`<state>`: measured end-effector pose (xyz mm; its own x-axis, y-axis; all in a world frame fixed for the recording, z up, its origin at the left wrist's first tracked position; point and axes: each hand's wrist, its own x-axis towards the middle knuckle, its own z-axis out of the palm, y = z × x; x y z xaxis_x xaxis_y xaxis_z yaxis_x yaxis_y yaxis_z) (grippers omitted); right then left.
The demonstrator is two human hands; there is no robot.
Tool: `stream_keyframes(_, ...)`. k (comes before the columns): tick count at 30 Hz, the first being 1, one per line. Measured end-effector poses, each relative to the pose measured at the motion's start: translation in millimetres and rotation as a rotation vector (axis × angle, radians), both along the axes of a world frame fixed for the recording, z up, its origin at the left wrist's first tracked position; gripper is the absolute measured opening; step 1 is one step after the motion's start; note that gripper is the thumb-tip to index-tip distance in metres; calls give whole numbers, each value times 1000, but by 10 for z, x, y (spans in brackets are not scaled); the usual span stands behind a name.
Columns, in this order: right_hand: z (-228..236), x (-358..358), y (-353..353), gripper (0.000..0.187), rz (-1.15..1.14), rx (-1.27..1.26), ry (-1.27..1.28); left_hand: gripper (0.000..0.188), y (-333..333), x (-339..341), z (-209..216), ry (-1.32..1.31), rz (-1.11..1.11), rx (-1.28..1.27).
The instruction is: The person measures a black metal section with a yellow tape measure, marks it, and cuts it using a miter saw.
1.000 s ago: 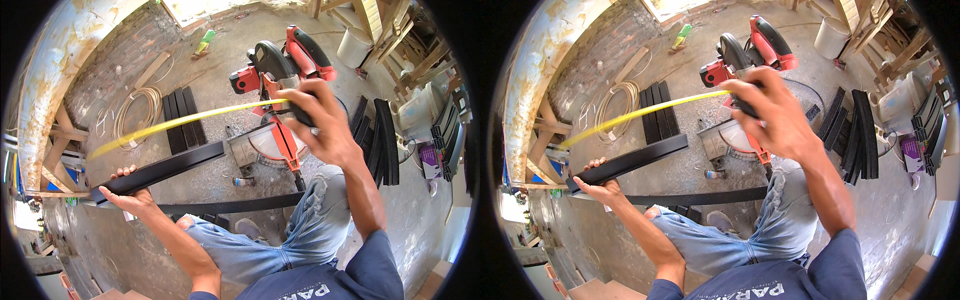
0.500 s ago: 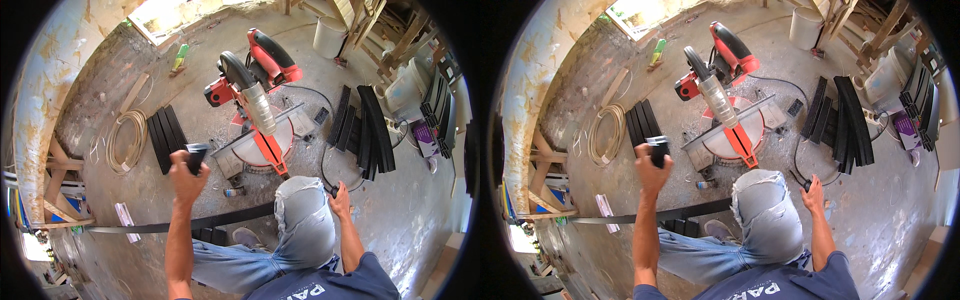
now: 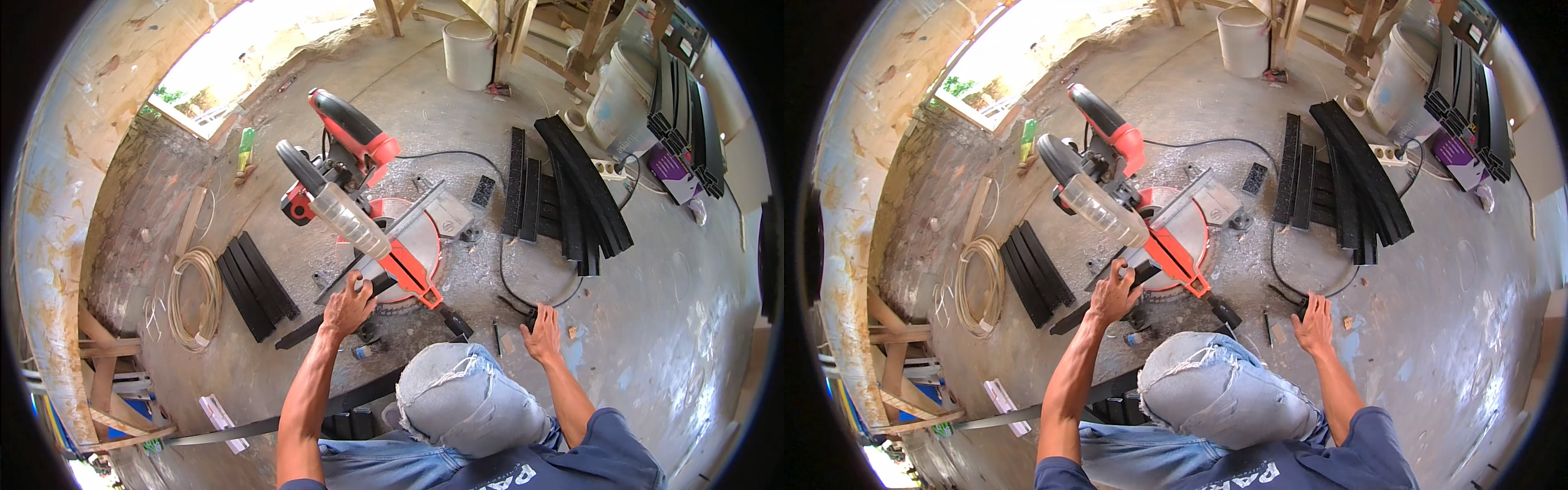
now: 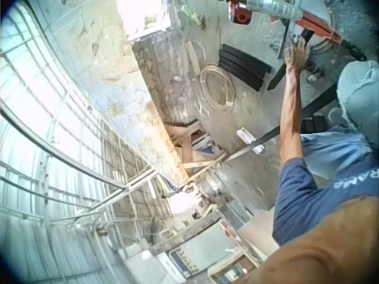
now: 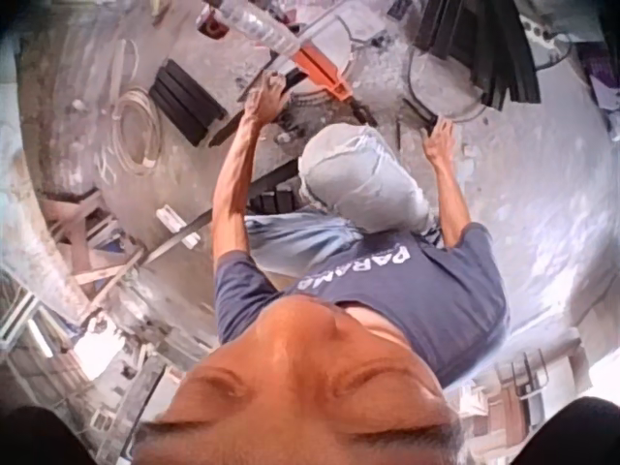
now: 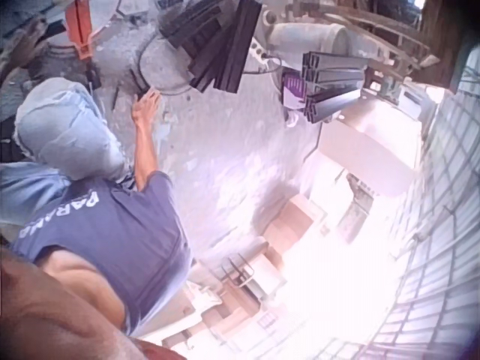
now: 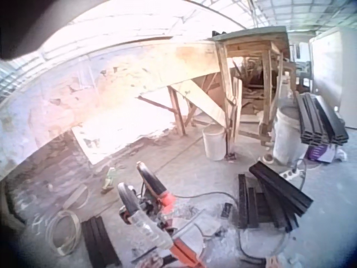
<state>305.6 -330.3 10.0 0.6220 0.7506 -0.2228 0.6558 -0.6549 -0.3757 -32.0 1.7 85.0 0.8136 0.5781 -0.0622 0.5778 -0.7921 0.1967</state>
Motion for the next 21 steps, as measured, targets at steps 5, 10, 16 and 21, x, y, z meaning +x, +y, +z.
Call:
stream_keyframes(5,84,44,-16,67,13,54,-55,50,49,186,-145,-68,-70,183)
stream_keyframes(10,212,132,62,58,42,172,-72,69,84,246,-325,50,-19,282)
stream_keyframes(16,737,320,568,46,116,475,-77,66,17,233,-519,72,39,289)
stream_keyframes(21,1814,298,1650,36,229,929,23,57,26,169,-644,20,-41,443)
